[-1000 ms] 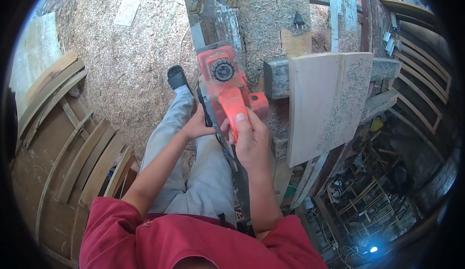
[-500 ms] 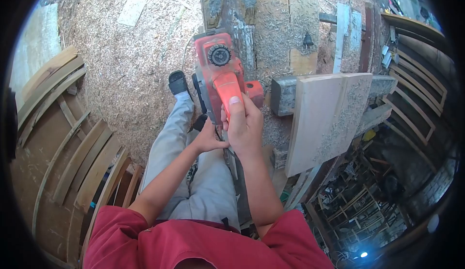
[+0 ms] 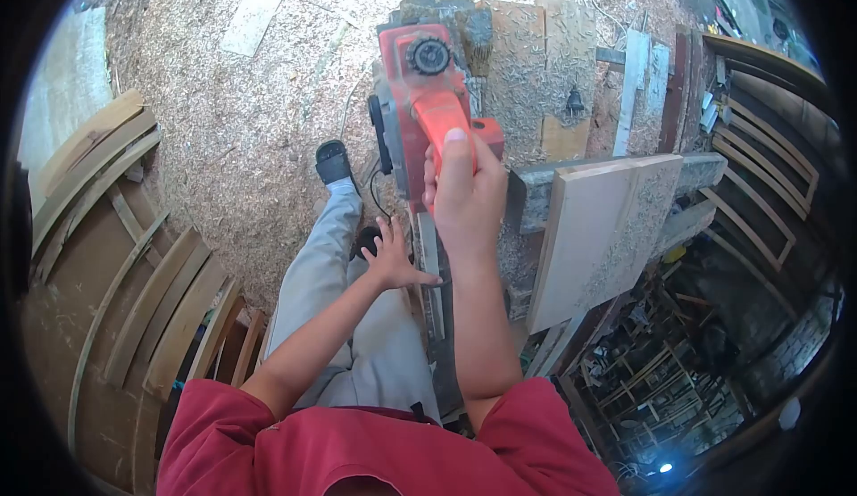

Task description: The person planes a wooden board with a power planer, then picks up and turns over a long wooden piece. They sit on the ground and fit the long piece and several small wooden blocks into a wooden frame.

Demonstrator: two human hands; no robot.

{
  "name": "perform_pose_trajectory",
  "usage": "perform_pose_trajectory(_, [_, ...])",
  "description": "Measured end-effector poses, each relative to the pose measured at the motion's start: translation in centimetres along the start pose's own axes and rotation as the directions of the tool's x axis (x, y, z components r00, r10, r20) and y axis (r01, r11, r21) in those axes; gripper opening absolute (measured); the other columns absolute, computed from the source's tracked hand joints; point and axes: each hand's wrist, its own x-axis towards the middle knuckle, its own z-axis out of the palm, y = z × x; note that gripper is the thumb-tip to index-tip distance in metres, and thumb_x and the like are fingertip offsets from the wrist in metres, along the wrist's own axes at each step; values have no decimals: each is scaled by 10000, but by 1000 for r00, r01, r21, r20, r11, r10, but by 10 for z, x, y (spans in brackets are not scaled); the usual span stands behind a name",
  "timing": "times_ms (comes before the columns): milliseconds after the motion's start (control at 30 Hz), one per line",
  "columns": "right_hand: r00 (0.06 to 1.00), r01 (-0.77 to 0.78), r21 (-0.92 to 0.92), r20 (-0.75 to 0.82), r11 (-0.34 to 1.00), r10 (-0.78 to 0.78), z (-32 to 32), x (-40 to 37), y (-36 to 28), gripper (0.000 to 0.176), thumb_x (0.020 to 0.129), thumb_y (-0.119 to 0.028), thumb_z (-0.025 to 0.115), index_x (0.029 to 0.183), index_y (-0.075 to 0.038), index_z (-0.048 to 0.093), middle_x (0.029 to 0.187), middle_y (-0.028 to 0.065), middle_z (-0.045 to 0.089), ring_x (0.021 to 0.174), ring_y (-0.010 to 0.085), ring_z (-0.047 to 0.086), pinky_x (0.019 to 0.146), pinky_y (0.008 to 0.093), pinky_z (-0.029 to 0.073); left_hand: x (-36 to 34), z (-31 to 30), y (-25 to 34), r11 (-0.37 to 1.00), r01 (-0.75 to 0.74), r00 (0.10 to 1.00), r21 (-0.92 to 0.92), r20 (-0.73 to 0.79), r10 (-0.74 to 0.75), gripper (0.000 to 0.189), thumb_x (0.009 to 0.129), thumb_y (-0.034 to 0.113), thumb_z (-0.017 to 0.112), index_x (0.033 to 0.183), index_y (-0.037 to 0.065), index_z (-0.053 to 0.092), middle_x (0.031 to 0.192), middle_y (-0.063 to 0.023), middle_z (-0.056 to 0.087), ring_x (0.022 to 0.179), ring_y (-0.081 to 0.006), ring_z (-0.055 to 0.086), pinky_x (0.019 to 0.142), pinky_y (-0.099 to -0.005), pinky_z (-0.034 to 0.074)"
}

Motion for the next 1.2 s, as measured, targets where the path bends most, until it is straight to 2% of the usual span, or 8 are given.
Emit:
perform_pose_trajectory(67, [1000,-1,19,-8,1000,2,9,7,-12,420,1061,-374,487,893,-9,608,676,11,562,531,77,506,484,243,412,2,2,0,1000,16,1000,18,-6,-16,1708,461,766,879,1615,-6,-115,1657,-340,-157,1531,-556,101,1200,-693,88])
perform_pose_trajectory(167, [999,3,97,-40,995,1,4,4,-14,421,1068,-371,459,915,-3,596,679,23,548,525,95,491,497,262,424,1,1,1,999,37,999,9,-8,-37,1724,445,766,884,1611,-21,-111,1660,-335,-155,1547,-526,67,1206,-687,80])
perform_pose_trajectory(333, [999,-37,84,-36,996,40,-30,-35,4,416,1046,-335,406,1018,30,602,740,62,545,543,111,482,510,280,428,-1,5,-3,1000,1,998,14,-60,0,1732,436,782,872,1599,-65,-91,1665,-326,-149,1572,-452,-52,1217,-671,35])
perform_pose_trajectory(400, [996,-58,39,-65,998,61,-36,-53,13,420,1041,-342,413,1002,33,598,730,61,542,544,110,481,508,277,425,0,7,-5,999,-30,996,22,-84,31,1726,437,789,863,1595,-86,-72,1668,-323,-138,1575,-425,-107,1220,-659,0])
perform_pose_trajectory(600, [989,-137,0,-53,991,137,-42,-72,36,381,1035,-329,450,932,9,590,683,43,536,529,101,478,499,260,412,2,13,-10,996,-76,991,-37,-113,71,1706,451,786,862,1588,-109,-40,1662,-340,-130,1570,-438,-118,1216,-656,-11])
perform_pose_trajectory(767, [990,-125,10,-60,992,126,-30,-66,41,384,1046,-333,440,915,-4,587,665,29,530,510,92,469,480,255,398,2,13,-11,997,-72,991,-14,-111,70,1708,447,793,858,1584,-121,-30,1659,-348,-131,1564,-447,-137,1210,-660,-27])
perform_pose_trajectory(1100, [999,-8,-22,-35,1000,7,4,-3,-5,414,1073,-351,455,893,-8,600,665,24,534,521,83,469,481,262,395,-1,9,-5,997,-74,992,7,-107,74,1694,461,777,863,1575,-138,-27,1649,-366,-134,1556,-464,-149,1207,-663,-34])
perform_pose_trajectory(1200, [998,-23,93,-51,995,28,4,1,-11,408,1067,-358,460,926,-1,597,678,39,543,519,96,473,480,270,407,1,11,-7,997,-71,990,7,-121,71,1694,460,773,867,1574,-140,-26,1649,-367,-132,1556,-468,-147,1207,-663,-35])
